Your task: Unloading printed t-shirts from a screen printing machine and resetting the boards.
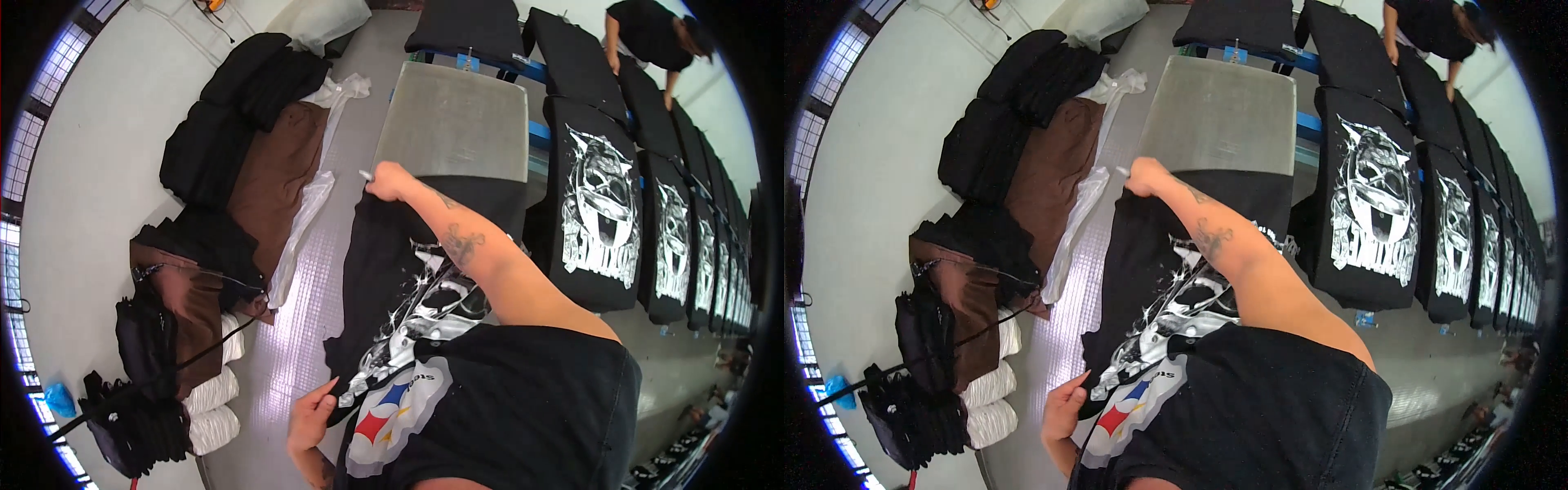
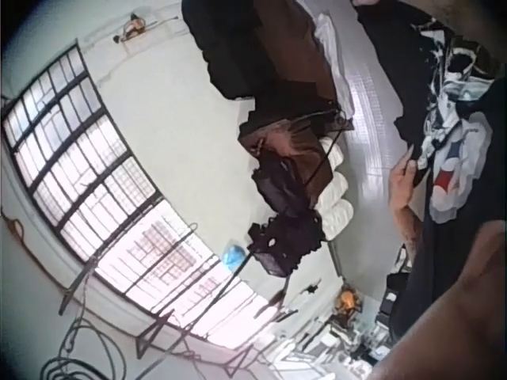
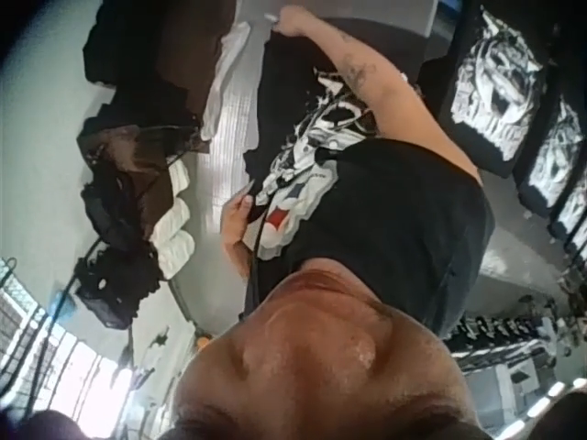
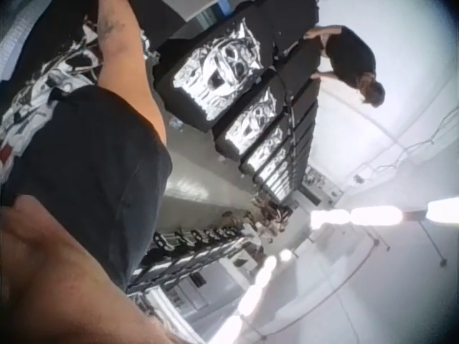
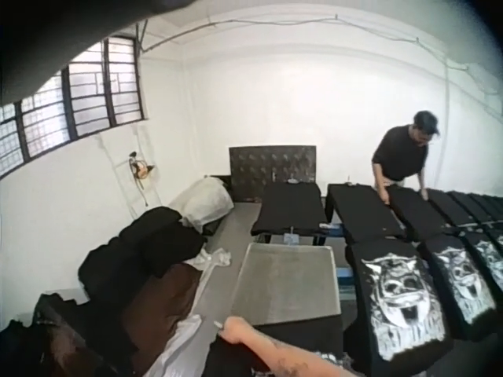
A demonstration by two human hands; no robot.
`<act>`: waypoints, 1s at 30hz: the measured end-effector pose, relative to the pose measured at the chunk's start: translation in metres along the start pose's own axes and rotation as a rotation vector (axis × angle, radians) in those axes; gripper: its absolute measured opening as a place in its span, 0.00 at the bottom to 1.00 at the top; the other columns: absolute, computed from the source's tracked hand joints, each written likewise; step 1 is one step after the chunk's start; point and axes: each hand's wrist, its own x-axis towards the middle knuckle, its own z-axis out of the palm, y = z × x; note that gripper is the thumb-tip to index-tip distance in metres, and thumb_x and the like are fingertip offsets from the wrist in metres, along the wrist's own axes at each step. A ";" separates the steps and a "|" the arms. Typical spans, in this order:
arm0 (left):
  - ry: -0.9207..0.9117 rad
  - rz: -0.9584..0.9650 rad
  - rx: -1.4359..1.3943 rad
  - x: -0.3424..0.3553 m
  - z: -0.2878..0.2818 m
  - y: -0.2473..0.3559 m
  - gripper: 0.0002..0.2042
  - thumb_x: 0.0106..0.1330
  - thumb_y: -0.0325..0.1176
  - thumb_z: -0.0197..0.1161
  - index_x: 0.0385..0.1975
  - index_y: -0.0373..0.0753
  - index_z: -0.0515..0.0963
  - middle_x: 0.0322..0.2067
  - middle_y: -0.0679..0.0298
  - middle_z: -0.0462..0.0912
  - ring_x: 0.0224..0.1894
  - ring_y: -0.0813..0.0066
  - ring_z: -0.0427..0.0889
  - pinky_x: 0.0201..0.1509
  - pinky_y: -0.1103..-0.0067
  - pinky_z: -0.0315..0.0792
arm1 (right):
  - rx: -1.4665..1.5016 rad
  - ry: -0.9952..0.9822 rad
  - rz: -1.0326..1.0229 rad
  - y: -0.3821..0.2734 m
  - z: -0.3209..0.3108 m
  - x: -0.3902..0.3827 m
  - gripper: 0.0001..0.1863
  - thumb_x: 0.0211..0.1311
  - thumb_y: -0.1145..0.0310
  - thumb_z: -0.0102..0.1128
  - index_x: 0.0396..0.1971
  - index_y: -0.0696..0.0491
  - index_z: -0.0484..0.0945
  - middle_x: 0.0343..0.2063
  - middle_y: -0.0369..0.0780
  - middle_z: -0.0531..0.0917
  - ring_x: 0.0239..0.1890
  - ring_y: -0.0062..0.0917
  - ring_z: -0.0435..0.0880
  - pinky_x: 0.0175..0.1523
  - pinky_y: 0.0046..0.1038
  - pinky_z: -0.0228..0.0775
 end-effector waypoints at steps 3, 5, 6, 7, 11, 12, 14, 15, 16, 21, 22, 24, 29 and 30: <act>0.007 0.021 0.059 -0.012 -0.056 -0.014 0.18 0.72 0.39 0.60 0.54 0.33 0.80 0.35 0.72 0.81 0.34 0.89 0.70 0.38 0.88 0.64 | 0.253 -0.363 -0.022 -0.016 0.010 -0.078 0.21 0.55 0.56 0.69 0.38 0.60 0.83 0.27 0.46 0.84 0.29 0.34 0.83 0.36 0.38 0.75; -0.195 -0.010 0.012 -0.012 -0.090 -0.015 0.18 0.71 0.41 0.62 0.53 0.33 0.80 0.34 0.73 0.81 0.33 0.90 0.69 0.36 0.89 0.61 | 0.443 -0.394 -0.175 -0.029 0.018 -0.142 0.22 0.58 0.54 0.68 0.33 0.61 0.80 0.20 0.41 0.78 0.23 0.27 0.75 0.33 0.35 0.69; -0.252 0.030 0.016 -0.007 -0.103 -0.013 0.19 0.70 0.42 0.63 0.52 0.33 0.81 0.36 0.71 0.83 0.35 0.88 0.72 0.41 0.88 0.64 | 0.476 -0.390 -0.172 -0.035 0.020 -0.171 0.21 0.59 0.55 0.68 0.31 0.61 0.79 0.20 0.40 0.76 0.24 0.27 0.74 0.34 0.35 0.68; -0.303 0.081 0.102 -0.001 -0.112 -0.010 0.20 0.71 0.43 0.62 0.52 0.33 0.81 0.39 0.68 0.84 0.39 0.85 0.75 0.46 0.86 0.67 | 0.541 -0.403 -0.192 -0.041 0.023 -0.199 0.21 0.61 0.55 0.67 0.28 0.62 0.77 0.19 0.40 0.75 0.24 0.28 0.73 0.35 0.34 0.67; -0.481 0.132 0.285 0.040 -0.104 0.019 0.17 0.74 0.39 0.57 0.52 0.33 0.81 0.40 0.67 0.85 0.41 0.84 0.76 0.49 0.83 0.69 | 0.377 0.094 -0.206 -0.068 0.026 -0.285 0.19 0.64 0.59 0.64 0.25 0.60 0.71 0.18 0.40 0.67 0.25 0.25 0.67 0.35 0.30 0.66; -0.546 0.166 0.302 0.048 -0.092 0.028 0.16 0.74 0.38 0.56 0.52 0.33 0.80 0.39 0.67 0.84 0.41 0.84 0.76 0.49 0.83 0.69 | 0.449 0.104 -0.137 -0.069 0.017 -0.299 0.16 0.66 0.61 0.63 0.27 0.58 0.73 0.19 0.36 0.68 0.25 0.21 0.69 0.33 0.28 0.65; -0.683 0.217 0.376 0.055 -0.059 0.043 0.15 0.74 0.36 0.54 0.53 0.36 0.79 0.37 0.67 0.83 0.39 0.83 0.76 0.47 0.82 0.70 | 0.665 0.137 0.061 -0.072 -0.007 -0.334 0.12 0.69 0.63 0.60 0.27 0.53 0.74 0.18 0.26 0.67 0.21 0.10 0.67 0.25 0.20 0.60; -0.753 0.243 0.439 0.056 -0.040 0.050 0.15 0.74 0.36 0.54 0.54 0.37 0.79 0.36 0.67 0.83 0.38 0.83 0.76 0.46 0.81 0.71 | 0.851 0.202 0.131 -0.075 -0.018 -0.354 0.12 0.70 0.63 0.59 0.26 0.51 0.74 0.19 0.24 0.67 0.20 0.07 0.65 0.23 0.16 0.57; -0.840 0.307 0.496 0.057 -0.018 0.054 0.15 0.74 0.36 0.54 0.54 0.38 0.79 0.36 0.66 0.83 0.37 0.81 0.77 0.44 0.80 0.72 | 0.908 0.314 0.124 -0.077 -0.030 -0.374 0.13 0.69 0.62 0.59 0.27 0.53 0.74 0.18 0.25 0.68 0.20 0.08 0.64 0.24 0.18 0.56; -1.105 0.590 0.637 0.038 0.088 0.040 0.16 0.72 0.37 0.54 0.52 0.36 0.78 0.42 0.53 0.84 0.43 0.61 0.83 0.51 0.72 0.75 | 0.574 0.547 0.112 -0.084 -0.071 -0.496 0.14 0.62 0.64 0.68 0.25 0.56 0.74 0.18 0.26 0.66 0.23 0.10 0.62 0.26 0.20 0.56; -1.179 0.682 0.634 0.033 0.104 0.036 0.15 0.72 0.37 0.54 0.51 0.35 0.78 0.43 0.52 0.84 0.45 0.58 0.83 0.52 0.70 0.75 | 0.580 0.553 0.098 -0.084 -0.072 -0.518 0.14 0.62 0.64 0.68 0.25 0.57 0.75 0.17 0.27 0.67 0.23 0.10 0.62 0.26 0.20 0.56; -1.344 0.780 0.666 0.025 0.131 0.032 0.14 0.71 0.35 0.55 0.49 0.35 0.79 0.45 0.50 0.83 0.49 0.55 0.82 0.54 0.69 0.75 | 0.590 0.537 0.202 -0.079 -0.072 -0.554 0.12 0.60 0.65 0.70 0.28 0.58 0.79 0.17 0.28 0.70 0.22 0.10 0.64 0.25 0.20 0.58; -1.122 1.199 0.613 0.017 0.184 0.047 0.10 0.65 0.33 0.63 0.40 0.35 0.80 0.35 0.55 0.79 0.43 0.58 0.79 0.49 0.70 0.74 | 0.469 0.407 0.207 -0.066 -0.058 -0.614 0.07 0.56 0.69 0.71 0.29 0.57 0.83 0.19 0.39 0.80 0.22 0.19 0.76 0.28 0.27 0.67; -0.946 1.273 0.539 0.015 0.195 0.048 0.09 0.64 0.32 0.64 0.40 0.36 0.80 0.35 0.56 0.79 0.43 0.59 0.79 0.51 0.70 0.73 | 0.429 0.421 0.084 -0.063 -0.063 -0.630 0.08 0.56 0.69 0.72 0.28 0.57 0.83 0.19 0.39 0.81 0.22 0.22 0.77 0.29 0.28 0.67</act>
